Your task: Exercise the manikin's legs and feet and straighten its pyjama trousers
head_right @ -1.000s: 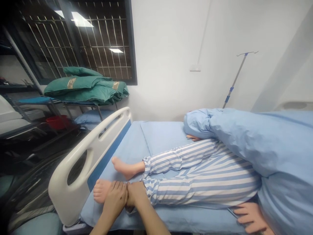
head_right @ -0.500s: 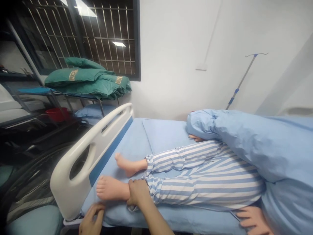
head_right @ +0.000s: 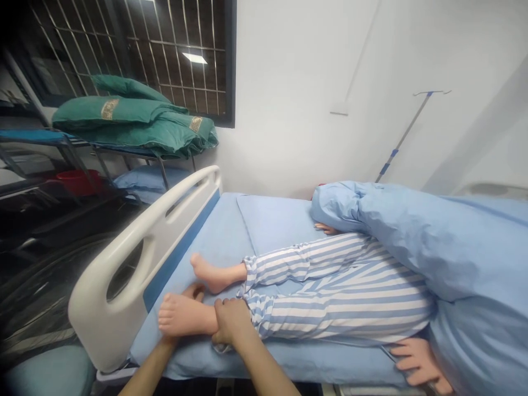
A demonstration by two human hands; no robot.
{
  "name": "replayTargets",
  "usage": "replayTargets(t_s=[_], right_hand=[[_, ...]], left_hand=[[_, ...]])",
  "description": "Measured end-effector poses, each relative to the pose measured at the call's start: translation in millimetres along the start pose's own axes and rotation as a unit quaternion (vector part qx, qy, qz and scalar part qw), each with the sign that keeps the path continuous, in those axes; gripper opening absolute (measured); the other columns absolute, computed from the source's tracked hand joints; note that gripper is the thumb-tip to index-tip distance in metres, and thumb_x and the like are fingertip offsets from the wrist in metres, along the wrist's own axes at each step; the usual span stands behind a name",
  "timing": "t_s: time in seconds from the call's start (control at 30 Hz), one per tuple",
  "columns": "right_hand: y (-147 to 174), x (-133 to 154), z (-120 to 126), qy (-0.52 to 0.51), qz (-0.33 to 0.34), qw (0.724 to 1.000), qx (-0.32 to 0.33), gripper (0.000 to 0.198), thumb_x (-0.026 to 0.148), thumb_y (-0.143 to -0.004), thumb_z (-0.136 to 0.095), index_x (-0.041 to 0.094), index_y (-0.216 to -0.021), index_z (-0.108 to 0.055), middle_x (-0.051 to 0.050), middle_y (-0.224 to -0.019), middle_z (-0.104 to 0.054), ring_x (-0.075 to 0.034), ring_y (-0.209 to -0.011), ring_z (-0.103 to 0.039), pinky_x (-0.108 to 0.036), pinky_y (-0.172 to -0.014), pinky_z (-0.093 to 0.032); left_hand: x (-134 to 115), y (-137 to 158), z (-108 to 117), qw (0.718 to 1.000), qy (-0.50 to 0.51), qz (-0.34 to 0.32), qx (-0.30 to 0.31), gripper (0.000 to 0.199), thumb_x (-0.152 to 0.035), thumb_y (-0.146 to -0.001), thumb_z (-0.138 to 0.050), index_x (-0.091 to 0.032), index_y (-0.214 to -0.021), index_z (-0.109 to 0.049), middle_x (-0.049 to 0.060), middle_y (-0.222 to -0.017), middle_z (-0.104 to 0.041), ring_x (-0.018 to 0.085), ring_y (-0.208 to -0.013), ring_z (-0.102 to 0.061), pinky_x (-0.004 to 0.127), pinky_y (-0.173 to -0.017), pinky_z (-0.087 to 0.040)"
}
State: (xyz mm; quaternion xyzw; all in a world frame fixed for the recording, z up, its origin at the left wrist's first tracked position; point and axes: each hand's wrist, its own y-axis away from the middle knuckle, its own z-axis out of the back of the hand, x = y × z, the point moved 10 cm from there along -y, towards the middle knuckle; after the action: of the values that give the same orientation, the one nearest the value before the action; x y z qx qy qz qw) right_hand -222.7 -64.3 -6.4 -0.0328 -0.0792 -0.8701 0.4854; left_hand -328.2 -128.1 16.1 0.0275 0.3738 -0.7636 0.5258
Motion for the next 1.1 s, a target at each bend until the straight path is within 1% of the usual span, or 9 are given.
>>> replayTargets(t_s=[0.1,0.27,0.33,0.43,0.57,0.73,0.8,0.97,1.1], right_hand=[[2,0,1,-0.029,0.012,1.000,-0.001,0.053,0.045,-0.048,-0.063,0.017,-0.091,-0.050,-0.008,-0.083,-0.059,-0.026,-0.073,-0.055,-0.037,-0.064,-0.042],[9,4,47,-0.211,0.082,0.965,-0.135,0.044,0.039,-0.064,-0.057,0.021,-0.102,-0.046,-0.002,-0.105,-0.052,-0.018,-0.099,-0.045,-0.028,-0.085,-0.035],[3,-5,60,-0.246,0.052,0.951,-0.180,0.037,0.026,-0.070,-0.050,0.021,-0.106,-0.043,-0.002,-0.109,-0.050,-0.015,-0.102,-0.042,-0.026,-0.088,-0.033],[-20,-21,64,-0.247,-0.010,0.947,-0.205,0.051,0.020,-0.068,-0.046,0.018,-0.117,-0.035,-0.007,-0.118,-0.044,-0.017,-0.109,-0.038,-0.030,-0.092,-0.029],[-62,-33,46,-0.192,-0.050,0.970,-0.142,0.063,0.024,-0.066,-0.049,0.010,-0.124,-0.029,-0.014,-0.120,-0.044,-0.023,-0.110,-0.039,-0.035,-0.091,-0.029],[-92,-39,19,-0.089,-0.070,0.994,-0.011,0.052,0.037,-0.053,-0.066,0.016,-0.098,-0.050,-0.011,-0.100,-0.056,-0.027,-0.096,-0.049,-0.041,-0.087,-0.028],[-94,-41,16,-0.079,-0.079,0.994,0.009,0.052,0.039,-0.050,-0.067,0.018,-0.095,-0.050,-0.011,-0.099,-0.057,-0.027,-0.095,-0.050,-0.041,-0.085,-0.028],[-80,-37,15,-0.070,-0.072,0.995,-0.013,0.053,0.040,-0.049,-0.067,0.017,-0.094,-0.050,-0.010,-0.097,-0.057,-0.027,-0.093,-0.049,-0.042,-0.085,-0.028],[-64,-29,17,-0.068,-0.046,0.996,-0.046,0.050,0.038,-0.053,-0.064,0.016,-0.095,-0.049,-0.009,-0.098,-0.056,-0.026,-0.094,-0.048,-0.043,-0.088,-0.024]], left_hand=[[19,10,35,0.974,-0.075,0.171,-0.131,0.035,-0.011,-0.071,-0.018,-0.015,-0.079,-0.052,0.006,-0.061,-0.043,0.021,-0.061,-0.039,0.033,-0.048,-0.022],[22,4,37,0.978,-0.013,0.179,-0.106,0.033,-0.009,-0.071,-0.018,-0.018,-0.076,-0.049,0.002,-0.058,-0.035,0.021,-0.064,-0.039,0.035,-0.049,-0.021],[22,3,34,0.979,-0.013,0.186,-0.082,0.033,-0.009,-0.071,-0.018,-0.018,-0.076,-0.049,0.003,-0.060,-0.038,0.024,-0.067,-0.041,0.035,-0.050,-0.022],[21,4,26,0.979,-0.058,0.195,-0.026,0.033,-0.011,-0.073,-0.017,-0.017,-0.078,-0.049,0.008,-0.067,-0.045,0.028,-0.073,-0.044,0.038,-0.052,-0.024],[19,8,13,0.973,-0.119,0.192,0.049,0.032,-0.011,-0.074,-0.020,-0.014,-0.080,-0.051,0.011,-0.073,-0.048,0.030,-0.079,-0.046,0.041,-0.057,-0.027],[22,8,20,0.970,-0.136,0.200,-0.011,0.038,-0.011,-0.077,-0.015,-0.013,-0.081,-0.052,0.010,-0.069,-0.050,0.027,-0.073,-0.047,0.038,-0.055,-0.027],[26,9,10,0.970,-0.129,0.203,0.017,0.035,-0.012,-0.076,-0.017,-0.015,-0.073,-0.052,0.009,-0.066,-0.049,0.028,-0.072,-0.047,0.040,-0.056,-0.027],[23,19,-47,0.975,-0.020,0.125,0.184,0.025,-0.014,-0.072,-0.025,-0.020,-0.053,-0.041,0.002,-0.051,-0.038,0.025,-0.066,-0.045,0.045,-0.059,-0.028],[19,22,-62,0.975,0.032,0.089,0.203,0.023,-0.014,-0.070,-0.027,-0.021,-0.052,-0.039,0.000,-0.050,-0.035,0.022,-0.064,-0.042,0.042,-0.058,-0.028]])
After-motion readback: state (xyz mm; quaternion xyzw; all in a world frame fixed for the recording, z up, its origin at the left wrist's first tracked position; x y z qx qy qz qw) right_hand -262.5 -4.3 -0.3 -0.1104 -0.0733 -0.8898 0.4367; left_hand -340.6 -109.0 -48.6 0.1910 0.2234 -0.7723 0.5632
